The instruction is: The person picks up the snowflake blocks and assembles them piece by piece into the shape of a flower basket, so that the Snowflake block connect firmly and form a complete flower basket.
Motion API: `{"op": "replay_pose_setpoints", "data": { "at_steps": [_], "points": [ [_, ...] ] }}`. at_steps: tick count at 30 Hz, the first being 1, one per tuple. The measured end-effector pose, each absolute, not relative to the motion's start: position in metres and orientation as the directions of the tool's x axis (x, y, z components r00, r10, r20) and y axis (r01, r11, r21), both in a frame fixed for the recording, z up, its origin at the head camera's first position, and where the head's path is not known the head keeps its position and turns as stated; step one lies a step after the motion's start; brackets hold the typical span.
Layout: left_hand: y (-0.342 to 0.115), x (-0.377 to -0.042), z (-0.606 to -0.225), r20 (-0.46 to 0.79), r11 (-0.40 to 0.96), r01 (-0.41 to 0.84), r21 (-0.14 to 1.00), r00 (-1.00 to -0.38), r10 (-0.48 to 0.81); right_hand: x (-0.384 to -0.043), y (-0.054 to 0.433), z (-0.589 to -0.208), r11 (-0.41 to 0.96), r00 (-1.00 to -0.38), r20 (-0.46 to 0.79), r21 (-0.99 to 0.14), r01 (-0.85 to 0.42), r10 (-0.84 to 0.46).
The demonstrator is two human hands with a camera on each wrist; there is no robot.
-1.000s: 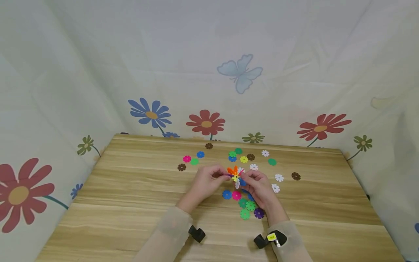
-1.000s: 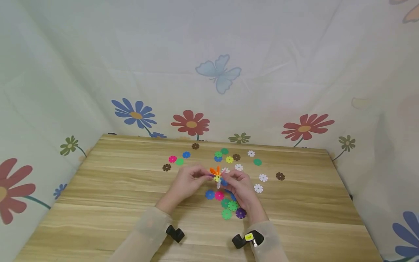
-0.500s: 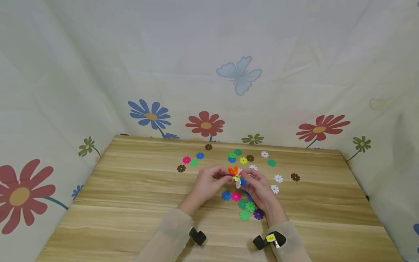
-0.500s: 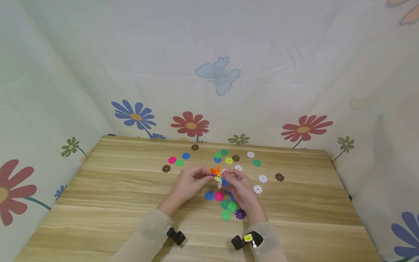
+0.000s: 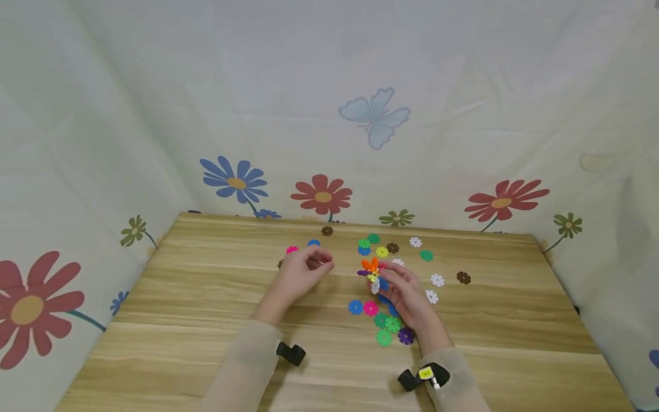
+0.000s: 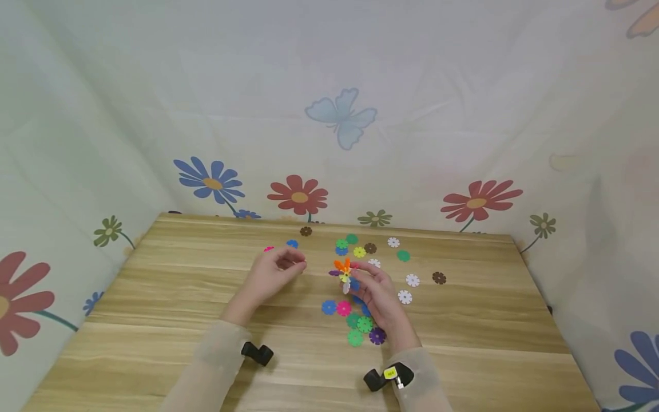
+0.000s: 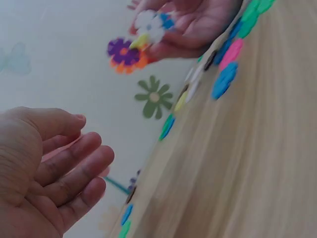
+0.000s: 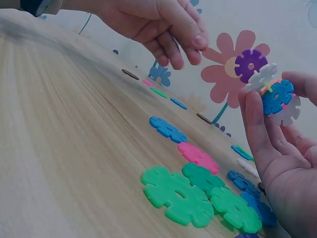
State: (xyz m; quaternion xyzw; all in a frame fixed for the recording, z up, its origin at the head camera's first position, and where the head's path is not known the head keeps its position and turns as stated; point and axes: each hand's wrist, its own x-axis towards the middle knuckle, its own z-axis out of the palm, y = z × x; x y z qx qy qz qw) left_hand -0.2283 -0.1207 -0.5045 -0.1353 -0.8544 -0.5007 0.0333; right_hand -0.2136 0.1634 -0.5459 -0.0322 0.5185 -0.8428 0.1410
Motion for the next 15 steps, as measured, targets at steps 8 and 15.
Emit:
{"op": "replay_pose_setpoints", "data": {
  "at_steps": [8, 15],
  "points": [
    [-0.164, -0.239, -0.503, 0.180, 0.511, 0.207, 0.834, -0.978, 0.102, -0.213, 0.164, -0.546, -0.422, -0.957, -0.076, -0.885, 0.195, -0.281],
    [-0.193, -0.246, -0.509, 0.125, 0.553, 0.175, 0.814, -0.984, 0.127, -0.214, 0.164, -0.546, -0.417, -0.958, -0.074, -0.889, 0.189, -0.277]
  ]
}}
